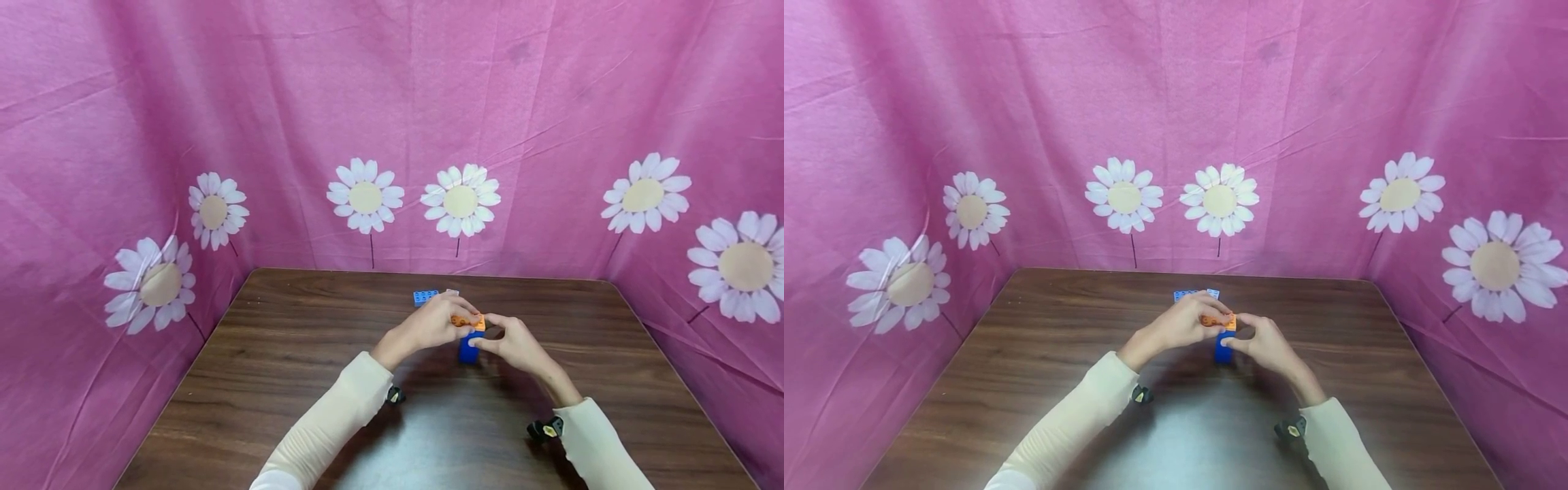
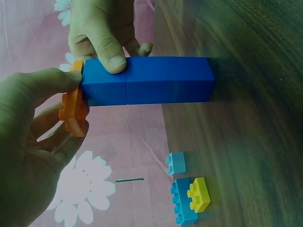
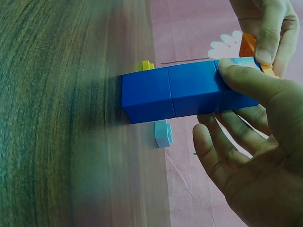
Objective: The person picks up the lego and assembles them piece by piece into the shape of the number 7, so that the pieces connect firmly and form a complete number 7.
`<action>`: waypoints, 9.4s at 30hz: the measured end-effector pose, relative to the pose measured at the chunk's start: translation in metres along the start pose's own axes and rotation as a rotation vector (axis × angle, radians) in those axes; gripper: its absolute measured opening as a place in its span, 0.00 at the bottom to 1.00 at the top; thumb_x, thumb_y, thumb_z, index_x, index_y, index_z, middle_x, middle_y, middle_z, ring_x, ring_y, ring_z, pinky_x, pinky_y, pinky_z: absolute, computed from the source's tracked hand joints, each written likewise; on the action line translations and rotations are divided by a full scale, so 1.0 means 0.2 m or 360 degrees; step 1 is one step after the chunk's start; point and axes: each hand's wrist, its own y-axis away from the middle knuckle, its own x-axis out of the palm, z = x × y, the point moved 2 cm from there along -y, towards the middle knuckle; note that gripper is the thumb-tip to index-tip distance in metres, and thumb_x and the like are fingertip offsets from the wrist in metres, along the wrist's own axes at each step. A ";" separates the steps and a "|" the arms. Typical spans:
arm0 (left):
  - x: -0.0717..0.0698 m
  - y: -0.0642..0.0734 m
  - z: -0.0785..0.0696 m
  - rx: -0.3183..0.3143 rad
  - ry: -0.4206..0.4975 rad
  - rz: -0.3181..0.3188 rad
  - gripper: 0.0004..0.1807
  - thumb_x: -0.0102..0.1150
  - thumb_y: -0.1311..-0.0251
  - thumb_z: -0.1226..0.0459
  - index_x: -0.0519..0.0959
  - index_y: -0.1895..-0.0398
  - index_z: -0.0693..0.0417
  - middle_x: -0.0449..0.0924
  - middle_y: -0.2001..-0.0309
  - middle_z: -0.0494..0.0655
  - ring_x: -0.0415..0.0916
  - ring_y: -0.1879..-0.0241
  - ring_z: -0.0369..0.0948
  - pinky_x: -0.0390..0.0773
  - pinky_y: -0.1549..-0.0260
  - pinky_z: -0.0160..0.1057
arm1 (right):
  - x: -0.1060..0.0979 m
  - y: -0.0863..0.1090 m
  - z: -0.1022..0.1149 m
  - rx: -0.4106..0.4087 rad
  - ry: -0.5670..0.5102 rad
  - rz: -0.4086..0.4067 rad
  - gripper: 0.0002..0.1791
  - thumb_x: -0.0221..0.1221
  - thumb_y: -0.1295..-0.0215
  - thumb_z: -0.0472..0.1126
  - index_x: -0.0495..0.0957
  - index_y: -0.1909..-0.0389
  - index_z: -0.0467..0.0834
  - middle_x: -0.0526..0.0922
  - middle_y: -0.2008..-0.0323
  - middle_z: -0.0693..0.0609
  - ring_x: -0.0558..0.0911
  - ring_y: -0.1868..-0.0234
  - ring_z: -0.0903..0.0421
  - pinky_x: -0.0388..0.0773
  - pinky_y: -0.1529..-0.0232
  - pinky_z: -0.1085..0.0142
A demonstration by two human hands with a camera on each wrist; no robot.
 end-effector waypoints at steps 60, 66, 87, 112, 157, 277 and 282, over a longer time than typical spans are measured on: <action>-0.06 -0.01 -0.07 -0.0075 -0.0162 0.0137 0.12 0.66 0.40 0.60 0.87 0.53 0.46 0.85 0.49 0.40 0.73 0.54 0.33 0.75 0.58 0.21 | 0.01 -0.02 0.00 0.0014 -0.0106 -0.0013 0.24 0.71 0.45 0.52 0.81 0.50 0.47 0.86 0.55 0.47 0.84 0.66 0.53 0.82 0.72 0.67; -0.05 0.00 -0.07 -0.0072 -0.0255 0.0137 0.13 0.66 0.39 0.58 0.86 0.50 0.43 0.84 0.51 0.39 0.73 0.53 0.34 0.77 0.58 0.23 | 0.00 -0.02 0.01 0.0008 -0.0115 -0.0019 0.24 0.71 0.46 0.53 0.82 0.50 0.47 0.86 0.56 0.48 0.84 0.63 0.53 0.82 0.70 0.68; -0.02 0.01 -0.10 0.0082 -0.0525 0.0045 0.13 0.66 0.39 0.58 0.80 0.52 0.46 0.84 0.55 0.35 0.72 0.53 0.36 0.77 0.53 0.24 | -0.02 -0.01 0.02 0.0042 -0.0079 -0.0030 0.23 0.70 0.45 0.54 0.81 0.51 0.48 0.86 0.58 0.50 0.83 0.65 0.52 0.82 0.70 0.67; 0.01 0.19 0.11 -0.0323 0.0089 -0.0075 0.24 0.60 0.35 0.63 0.71 0.35 0.48 0.80 0.44 0.43 0.76 0.43 0.41 0.77 0.45 0.35 | -0.10 0.05 -0.04 0.0193 0.0128 -0.0048 0.31 0.68 0.42 0.55 0.75 0.42 0.42 0.85 0.55 0.41 0.84 0.67 0.57 0.80 0.70 0.67; 0.01 0.52 0.50 -0.0782 0.0480 -0.0374 0.03 0.62 0.36 0.61 0.81 0.66 0.49 0.83 0.75 0.40 0.80 0.76 0.38 0.79 0.72 0.32 | -0.10 0.21 0.24 -0.0292 0.0421 -0.0712 0.07 0.71 0.44 0.40 0.83 0.69 0.54 0.83 0.71 0.63 0.78 0.73 0.67 0.75 0.70 0.74; -0.06 0.33 0.41 -0.0706 0.1831 -0.0588 0.18 0.53 0.30 0.64 0.74 0.42 0.65 0.77 0.50 0.52 0.80 0.54 0.40 0.74 0.39 0.54 | 0.27 -0.26 0.43 -0.0475 0.0258 -0.0740 0.10 0.66 0.38 0.46 0.81 0.57 0.50 0.81 0.64 0.56 0.78 0.66 0.60 0.73 0.70 0.70; -0.06 0.34 0.39 -0.0661 0.1698 -0.0554 0.21 0.64 0.38 0.64 0.75 0.42 0.56 0.80 0.48 0.51 0.79 0.50 0.41 0.79 0.46 0.43 | 0.27 -0.26 0.43 -0.0483 0.0312 -0.0805 0.09 0.67 0.38 0.46 0.81 0.58 0.51 0.81 0.64 0.58 0.77 0.65 0.62 0.73 0.71 0.69</action>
